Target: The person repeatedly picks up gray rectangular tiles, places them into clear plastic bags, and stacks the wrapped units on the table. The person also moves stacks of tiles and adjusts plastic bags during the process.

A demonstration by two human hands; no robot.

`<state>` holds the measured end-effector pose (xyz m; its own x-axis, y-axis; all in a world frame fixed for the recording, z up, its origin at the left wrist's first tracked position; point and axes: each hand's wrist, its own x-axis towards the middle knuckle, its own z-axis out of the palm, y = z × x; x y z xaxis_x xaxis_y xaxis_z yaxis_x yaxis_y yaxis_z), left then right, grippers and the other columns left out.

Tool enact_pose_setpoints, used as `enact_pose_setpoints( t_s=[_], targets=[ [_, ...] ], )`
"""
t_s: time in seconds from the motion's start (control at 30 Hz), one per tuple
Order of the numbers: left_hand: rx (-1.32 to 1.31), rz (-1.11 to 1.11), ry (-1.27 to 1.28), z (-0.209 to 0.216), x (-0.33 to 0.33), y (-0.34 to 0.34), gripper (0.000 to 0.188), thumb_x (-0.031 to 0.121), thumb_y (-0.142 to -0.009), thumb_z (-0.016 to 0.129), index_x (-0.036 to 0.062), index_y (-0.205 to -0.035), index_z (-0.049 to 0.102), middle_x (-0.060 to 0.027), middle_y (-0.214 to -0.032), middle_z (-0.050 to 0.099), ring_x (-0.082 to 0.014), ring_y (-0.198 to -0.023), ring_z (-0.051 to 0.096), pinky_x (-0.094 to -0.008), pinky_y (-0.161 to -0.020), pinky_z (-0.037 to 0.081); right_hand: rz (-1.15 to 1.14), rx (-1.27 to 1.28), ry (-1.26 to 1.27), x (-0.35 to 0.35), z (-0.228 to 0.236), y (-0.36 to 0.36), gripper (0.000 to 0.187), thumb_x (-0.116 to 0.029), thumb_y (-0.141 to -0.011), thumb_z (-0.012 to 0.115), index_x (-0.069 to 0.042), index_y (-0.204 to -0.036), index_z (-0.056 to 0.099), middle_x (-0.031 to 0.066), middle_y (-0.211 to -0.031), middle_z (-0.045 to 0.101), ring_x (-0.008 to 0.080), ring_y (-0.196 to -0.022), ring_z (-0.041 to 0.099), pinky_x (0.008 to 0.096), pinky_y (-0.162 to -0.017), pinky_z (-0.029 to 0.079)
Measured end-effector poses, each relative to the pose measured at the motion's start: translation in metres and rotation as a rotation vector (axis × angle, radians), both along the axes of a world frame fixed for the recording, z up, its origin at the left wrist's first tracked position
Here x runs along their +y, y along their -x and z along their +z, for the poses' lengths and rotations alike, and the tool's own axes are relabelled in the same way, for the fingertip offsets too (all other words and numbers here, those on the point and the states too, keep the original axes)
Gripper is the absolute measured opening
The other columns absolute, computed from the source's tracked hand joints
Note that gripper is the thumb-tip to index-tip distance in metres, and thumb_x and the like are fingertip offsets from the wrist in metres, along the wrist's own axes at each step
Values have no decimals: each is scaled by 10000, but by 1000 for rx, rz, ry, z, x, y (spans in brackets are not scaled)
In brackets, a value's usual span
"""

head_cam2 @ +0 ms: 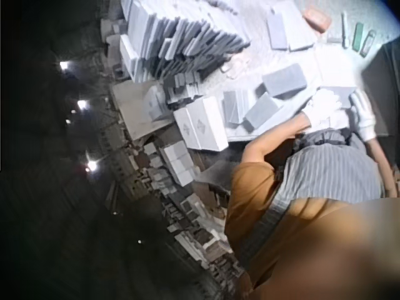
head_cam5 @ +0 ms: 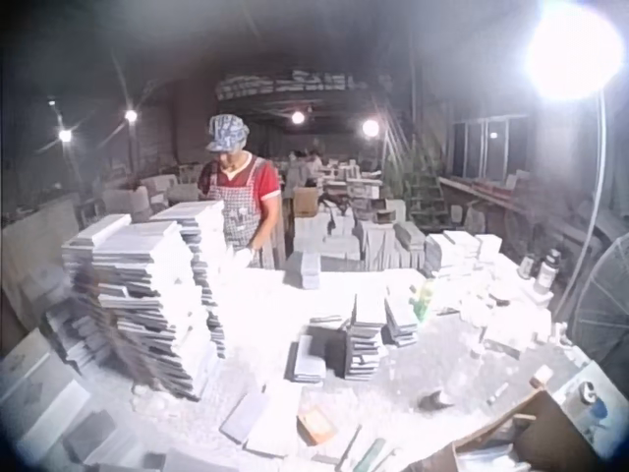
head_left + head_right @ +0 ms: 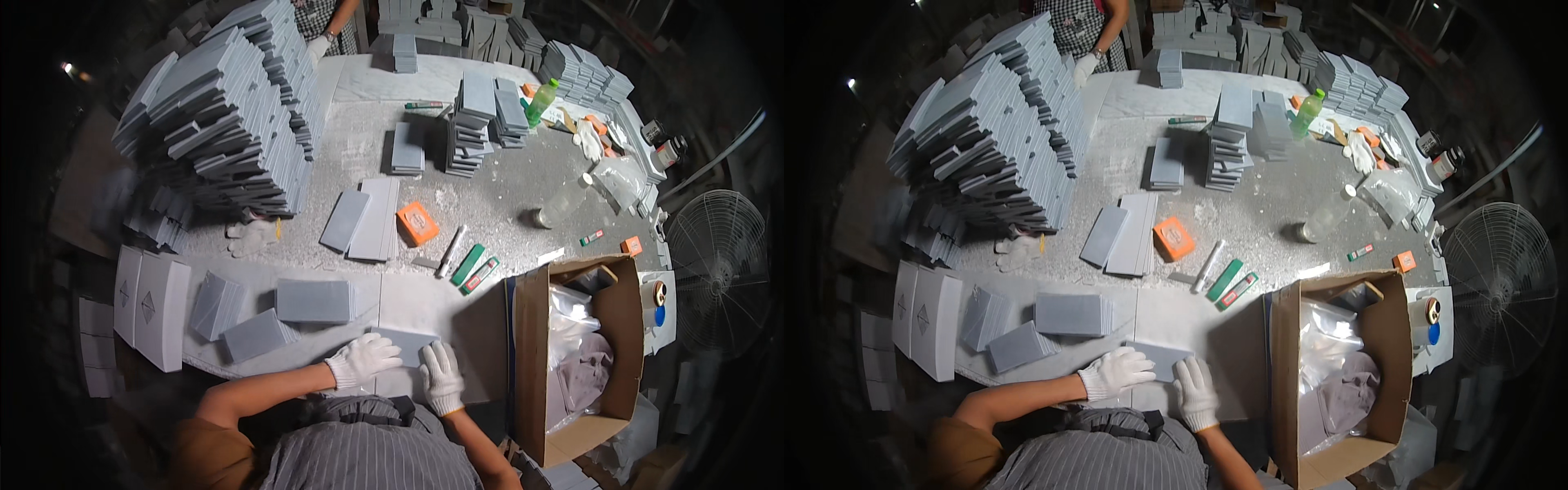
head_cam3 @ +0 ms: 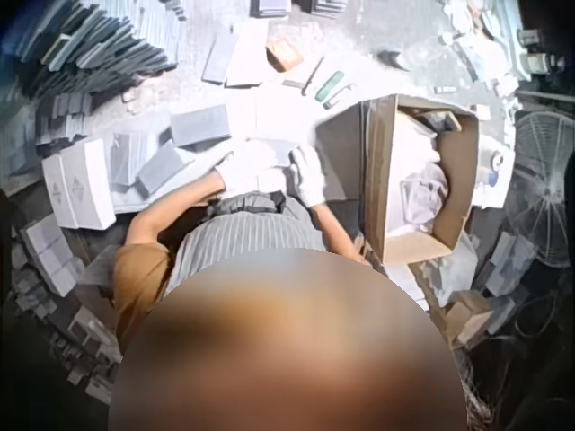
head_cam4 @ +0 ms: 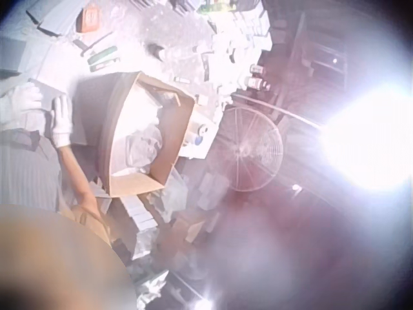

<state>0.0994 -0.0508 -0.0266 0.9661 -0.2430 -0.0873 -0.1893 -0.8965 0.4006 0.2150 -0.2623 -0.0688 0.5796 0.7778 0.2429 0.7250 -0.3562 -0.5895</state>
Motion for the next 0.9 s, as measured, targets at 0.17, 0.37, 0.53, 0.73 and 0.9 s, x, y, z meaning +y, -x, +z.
enact_pose_setpoints(
  t_s=[0.17, 0.37, 0.53, 0.73, 0.9],
  targets=[
    [-116, 489, 85, 22, 55, -84, 354, 308, -858, 679, 93, -1139, 664, -115, -1182, 626, -315, -1124, 568, -436, -968, 460, -54, 49, 10, -3, -11, 4, 343, -203, -917, 634, -92, -1241, 650, 175, -1299, 601, 401, -1235, 546, 466, -1027, 472],
    [2, 1027, -3, 36, 176, -246, 552, 413, -787, 701, 89, -1217, 581, -191, -1261, 560, -387, -1176, 540, -512, -954, 472, -37, 88, 46, 0, -4, -2, 343, -206, -891, 651, -80, -1209, 662, 174, -1269, 610, 395, -1213, 556, 463, -1012, 475],
    [97, 1341, -107, -4, 233, -337, 707, 495, -736, 746, 104, -1288, 541, -189, -1327, 514, -369, -1248, 495, -558, -974, 434, 42, 179, 38, 19, 23, -23, 289, -220, -848, 620, -48, -1079, 645, 147, -1055, 602, 376, -1004, 574, 478, -888, 479],
    [286, 1578, -142, -24, 239, -403, 949, 520, -709, 787, 95, -1454, 380, -208, -1449, 425, -361, -1360, 408, -539, -1018, 408, 48, 234, 78, 29, 28, -36, 241, -244, -823, 605, -61, -977, 629, 102, -891, 547, 330, -858, 544, 453, -788, 465],
    [216, 1661, -260, -39, 240, -413, 772, 457, -707, 822, 122, -1310, 474, -132, -1180, 578, -278, -1103, 573, -446, -831, 489, 54, 211, 71, 33, 23, -42, 232, -261, -819, 600, -75, -954, 634, 91, -864, 533, 310, -850, 547, 444, -794, 465]
  ],
)
